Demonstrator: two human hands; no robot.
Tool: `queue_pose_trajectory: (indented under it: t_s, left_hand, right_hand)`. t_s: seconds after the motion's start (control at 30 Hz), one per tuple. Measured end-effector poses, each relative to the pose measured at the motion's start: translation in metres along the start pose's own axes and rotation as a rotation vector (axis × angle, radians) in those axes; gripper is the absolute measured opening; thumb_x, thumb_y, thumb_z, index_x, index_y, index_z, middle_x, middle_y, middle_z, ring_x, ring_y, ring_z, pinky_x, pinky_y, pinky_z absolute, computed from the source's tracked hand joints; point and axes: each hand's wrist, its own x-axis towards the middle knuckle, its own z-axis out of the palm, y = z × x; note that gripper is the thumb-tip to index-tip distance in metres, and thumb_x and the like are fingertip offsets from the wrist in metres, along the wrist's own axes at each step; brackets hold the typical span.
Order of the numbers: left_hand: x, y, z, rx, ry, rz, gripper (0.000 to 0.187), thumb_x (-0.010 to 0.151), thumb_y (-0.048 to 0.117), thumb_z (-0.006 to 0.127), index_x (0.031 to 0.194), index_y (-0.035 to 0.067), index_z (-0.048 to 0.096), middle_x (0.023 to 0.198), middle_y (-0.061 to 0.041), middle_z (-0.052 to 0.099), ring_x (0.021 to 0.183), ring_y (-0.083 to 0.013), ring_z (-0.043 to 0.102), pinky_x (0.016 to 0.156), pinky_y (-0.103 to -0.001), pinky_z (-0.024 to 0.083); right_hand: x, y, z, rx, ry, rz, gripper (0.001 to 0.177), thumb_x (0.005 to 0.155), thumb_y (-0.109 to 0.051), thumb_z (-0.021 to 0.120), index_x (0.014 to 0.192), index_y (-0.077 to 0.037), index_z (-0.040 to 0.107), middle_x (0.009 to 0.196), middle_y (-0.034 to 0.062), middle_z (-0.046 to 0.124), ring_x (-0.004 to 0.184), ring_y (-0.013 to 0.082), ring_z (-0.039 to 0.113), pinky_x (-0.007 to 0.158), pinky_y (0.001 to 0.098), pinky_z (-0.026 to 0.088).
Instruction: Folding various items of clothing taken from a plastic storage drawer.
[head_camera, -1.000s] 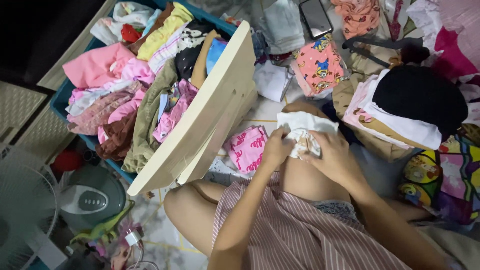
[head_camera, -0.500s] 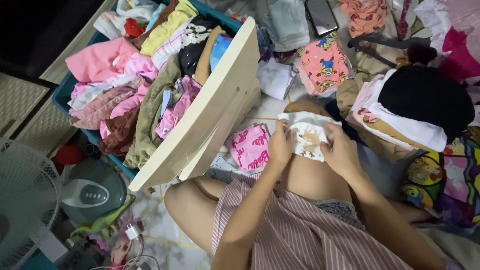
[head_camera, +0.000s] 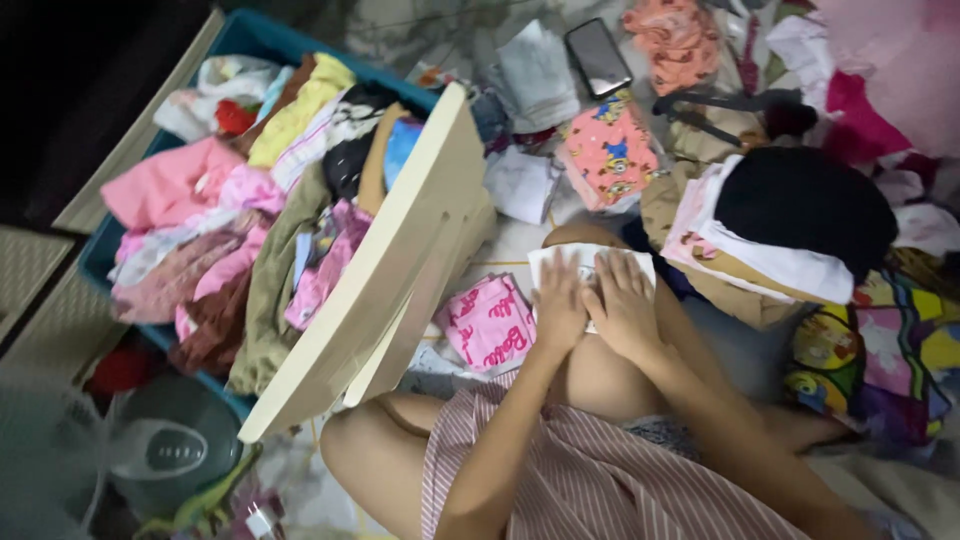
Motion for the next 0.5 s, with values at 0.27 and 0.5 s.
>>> queue_pose_trajectory:
  t_s: [0.27, 0.5]
  left_hand:
    - [0.000, -0.054, -0.005, -0.622, 0.104, -0.263, 0.057, 0.097, 0.032, 0.067, 0.134, -0.009, 0.051, 0.127, -0.026, 0.064, 0.118, -0.0315, 0.062, 0.100, -0.040, 0.048]
    - [-0.037, 0.021, -0.086, -1.066, 0.028, -0.571, 0.045, 0.088, 0.021, 0.071, 0.126, 0.001, 0.056, 0.110, -0.014, 0.072, 0.090, -0.0221, 0.070, 0.070, -0.035, 0.057]
  right_hand:
    - [0.005, 0.016, -0.030, 0.102, -0.120, 0.279, 0.094, 0.088, -0.060, 0.060, 0.156, -0.004, 0.029, 0.165, 0.0223, 0.020, 0.150, 0.0470, 0.020, 0.111, 0.0710, 0.020]
    - [-0.022, -0.067, -0.079, 0.149, -0.004, -0.197, 0.093, 0.081, -0.042, 0.074, 0.153, 0.001, 0.034, 0.155, 0.0279, 0.035, 0.146, 0.0496, 0.026, 0.116, 0.0654, 0.023]
